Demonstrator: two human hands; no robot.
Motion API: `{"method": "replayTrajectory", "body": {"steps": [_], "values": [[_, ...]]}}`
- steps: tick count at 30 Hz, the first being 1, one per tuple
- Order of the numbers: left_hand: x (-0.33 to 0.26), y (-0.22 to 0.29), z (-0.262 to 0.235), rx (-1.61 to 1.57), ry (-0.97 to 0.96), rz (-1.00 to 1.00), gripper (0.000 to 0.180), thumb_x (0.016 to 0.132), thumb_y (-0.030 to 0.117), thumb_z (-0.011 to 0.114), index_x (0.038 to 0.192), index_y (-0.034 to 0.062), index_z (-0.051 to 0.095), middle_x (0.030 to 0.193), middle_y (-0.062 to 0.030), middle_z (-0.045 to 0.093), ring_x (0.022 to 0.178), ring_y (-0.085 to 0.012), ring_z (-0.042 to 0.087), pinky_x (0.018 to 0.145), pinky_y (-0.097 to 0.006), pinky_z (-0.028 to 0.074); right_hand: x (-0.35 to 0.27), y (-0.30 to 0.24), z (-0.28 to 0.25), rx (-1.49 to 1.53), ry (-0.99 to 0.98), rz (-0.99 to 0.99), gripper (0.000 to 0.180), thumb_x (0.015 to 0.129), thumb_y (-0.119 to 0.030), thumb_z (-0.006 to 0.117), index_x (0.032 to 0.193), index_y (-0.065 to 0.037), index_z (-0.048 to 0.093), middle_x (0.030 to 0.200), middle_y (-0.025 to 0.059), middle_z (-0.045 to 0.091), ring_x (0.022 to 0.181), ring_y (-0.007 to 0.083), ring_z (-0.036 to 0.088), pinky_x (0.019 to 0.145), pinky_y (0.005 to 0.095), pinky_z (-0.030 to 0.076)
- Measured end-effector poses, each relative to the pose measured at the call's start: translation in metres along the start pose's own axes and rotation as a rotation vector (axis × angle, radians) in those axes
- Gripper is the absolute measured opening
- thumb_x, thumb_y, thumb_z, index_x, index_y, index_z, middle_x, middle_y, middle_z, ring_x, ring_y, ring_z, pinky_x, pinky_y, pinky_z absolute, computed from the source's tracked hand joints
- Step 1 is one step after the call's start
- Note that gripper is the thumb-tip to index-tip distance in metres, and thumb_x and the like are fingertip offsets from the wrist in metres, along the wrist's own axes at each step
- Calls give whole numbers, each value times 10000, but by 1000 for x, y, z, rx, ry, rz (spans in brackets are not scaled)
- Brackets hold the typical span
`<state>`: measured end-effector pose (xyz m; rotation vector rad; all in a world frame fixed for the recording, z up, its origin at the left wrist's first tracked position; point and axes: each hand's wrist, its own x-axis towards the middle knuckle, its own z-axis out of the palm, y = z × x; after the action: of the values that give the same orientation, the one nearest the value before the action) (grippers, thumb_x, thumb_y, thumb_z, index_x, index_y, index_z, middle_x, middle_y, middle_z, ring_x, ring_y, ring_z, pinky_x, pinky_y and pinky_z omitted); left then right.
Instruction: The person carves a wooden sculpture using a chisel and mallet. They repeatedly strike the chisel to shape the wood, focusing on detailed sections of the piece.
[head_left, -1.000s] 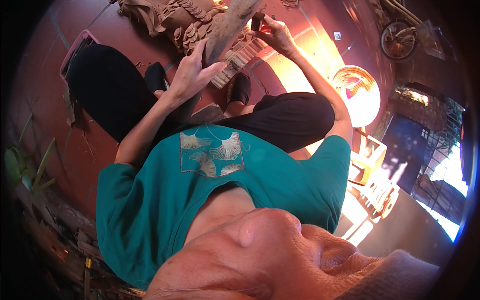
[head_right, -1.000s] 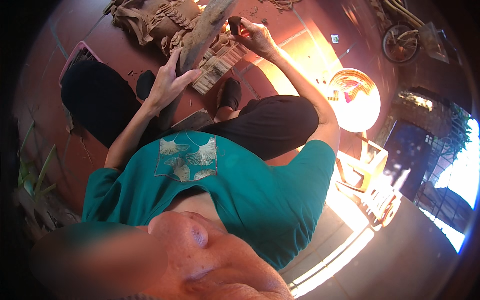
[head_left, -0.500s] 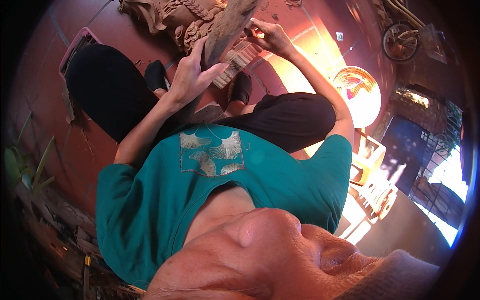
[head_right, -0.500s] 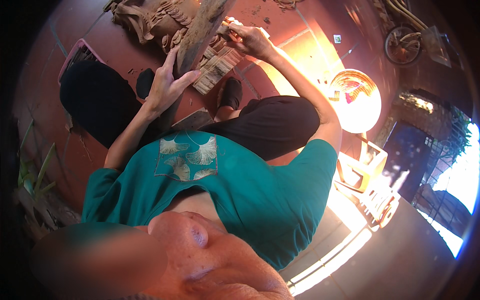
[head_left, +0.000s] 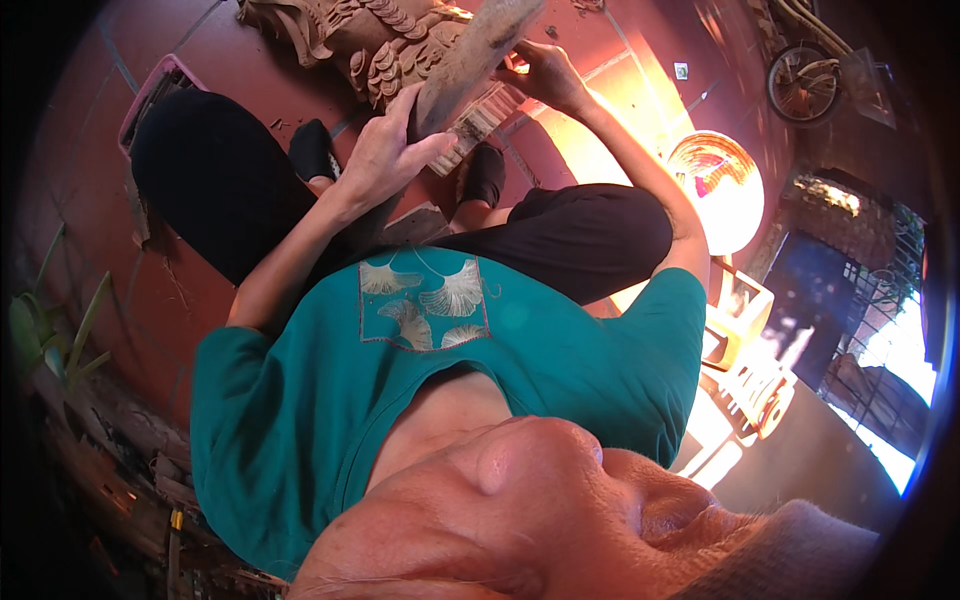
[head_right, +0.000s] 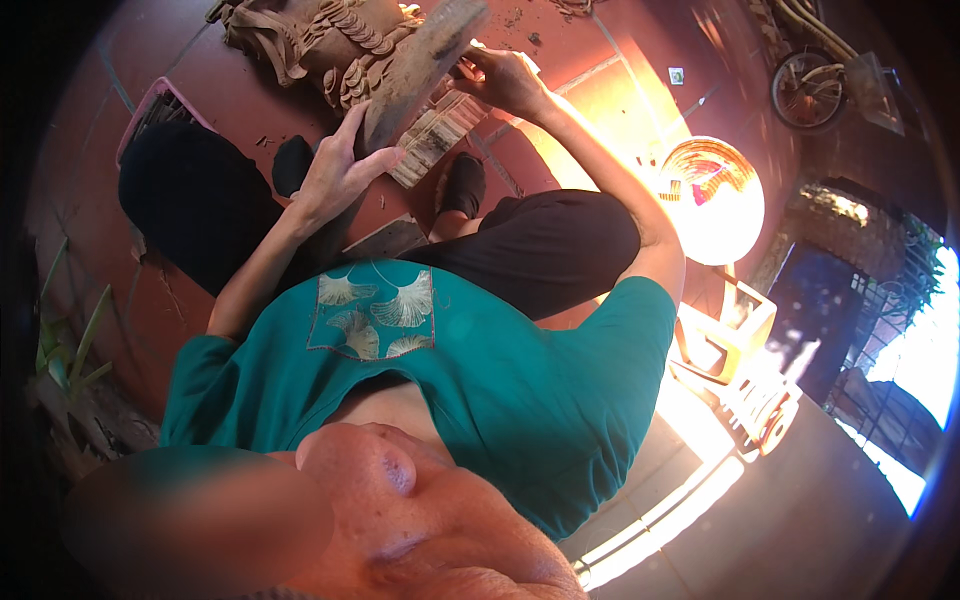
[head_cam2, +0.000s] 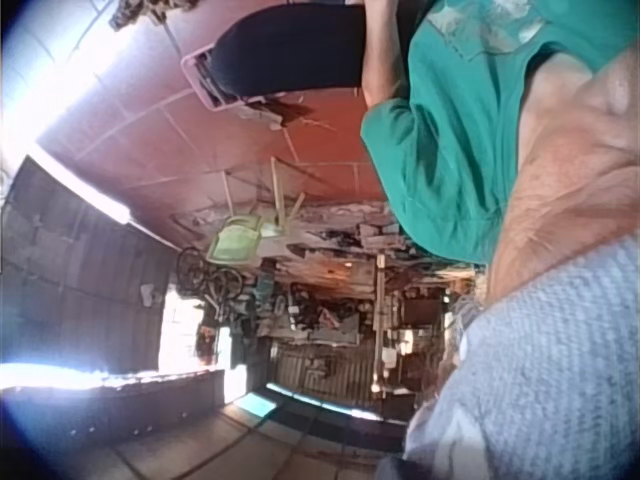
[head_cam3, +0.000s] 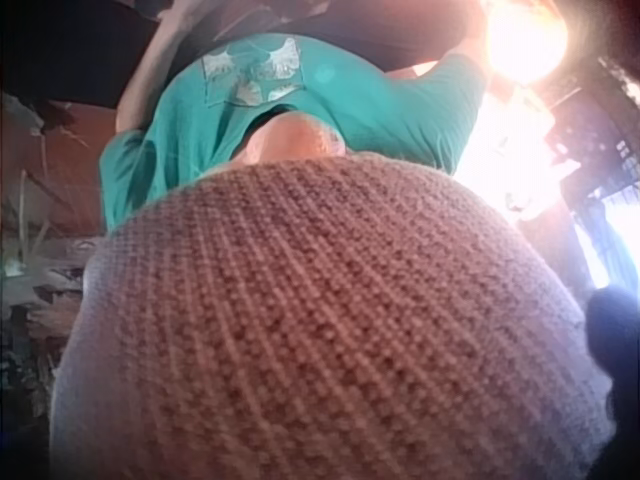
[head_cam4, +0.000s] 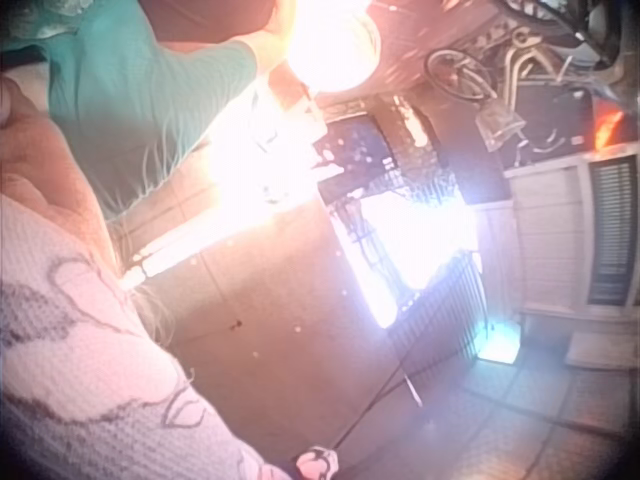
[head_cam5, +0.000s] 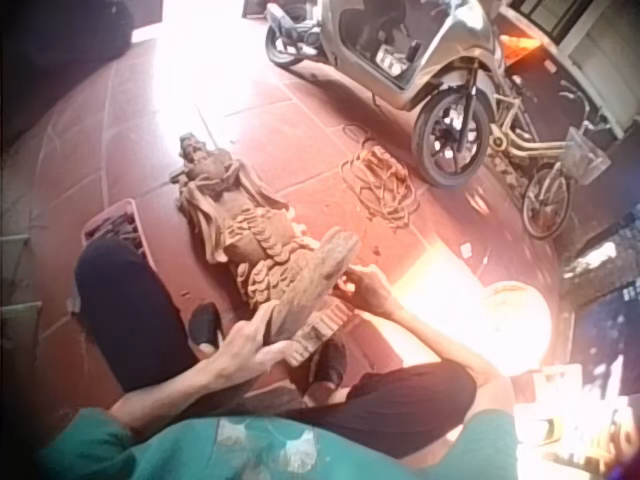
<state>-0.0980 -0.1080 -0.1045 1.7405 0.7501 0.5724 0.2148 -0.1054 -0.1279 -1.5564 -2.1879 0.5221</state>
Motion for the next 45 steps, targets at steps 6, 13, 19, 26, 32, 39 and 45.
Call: {"method": "replayTrajectory", "body": {"steps": [6, 13, 19, 26, 32, 39, 45], "values": [[0, 14, 0, -124, 137, 23, 681, 912, 283, 712, 1410, -22, 362, 969, -303, 691, 897, -453, 705, 789, -437, 542, 5, 0, 1, -60, -23, -112, 409, 855, -292, 790, 1183, -120, 616, 898, 156, 699, 779, 365, 688, 667, 426, 552], [3, -1, -2, -72, -10, -63, 628, 928, 275, 711, 1401, -33, 435, 1085, -209, 695, 988, -217, 664, 895, -354, 514, 0, 6, 1, -7, 16, 56, 382, 860, -291, 806, 1123, -79, 628, 886, 102, 718, 781, 260, 717, 716, 380, 582], [5, 12, -10, -164, 39, -137, 645, 923, 272, 720, 1406, -56, 447, 1113, -175, 683, 985, -194, 639, 897, -330, 512, -5, 8, -14, 62, 143, 79, 362, 890, -294, 802, 1109, -55, 641, 877, 55, 734, 784, 149, 717, 737, 333, 582], [7, 6, 0, -154, 83, 9, 689, 907, 321, 723, 1398, -55, 422, 1085, -288, 695, 1019, -358, 711, 897, -405, 535, -8, 3, -14, 140, 126, 96, 335, 902, -276, 793, 1123, -71, 646, 889, 54, 734, 803, 134, 717, 741, 304, 568], [5, 17, 4, -190, 102, 29, 708, 901, 317, 725, 1412, -57, 408, 1058, -282, 697, 997, -360, 711, 884, -406, 535, -4, 2, -13, 123, 83, 21, 320, 904, -259, 788, 1125, -69, 657, 859, 51, 724, 799, 149, 723, 746, 303, 570], [9, -4, 3, 75, -55, -13, 659, 928, 267, 719, 1414, -43, 401, 1060, -253, 707, 999, -279, 705, 889, -378, 530, -5, 4, -7, 47, 105, 52, 249, 906, -216, 780, 1025, -45, 643, 817, 53, 709, 790, 169, 728, 734, 308, 581], [7, 19, 5, -172, 122, 39, 655, 888, 352, 720, 1349, -16, 434, 1010, -310, 674, 966, -472, 673, 827, -489, 525, -1, 0, -12, 76, 63, 53, 277, 894, -175, 786, 1104, -39, 668, 833, 67, 722, 804, 183, 748, 731, 310, 598]]}}
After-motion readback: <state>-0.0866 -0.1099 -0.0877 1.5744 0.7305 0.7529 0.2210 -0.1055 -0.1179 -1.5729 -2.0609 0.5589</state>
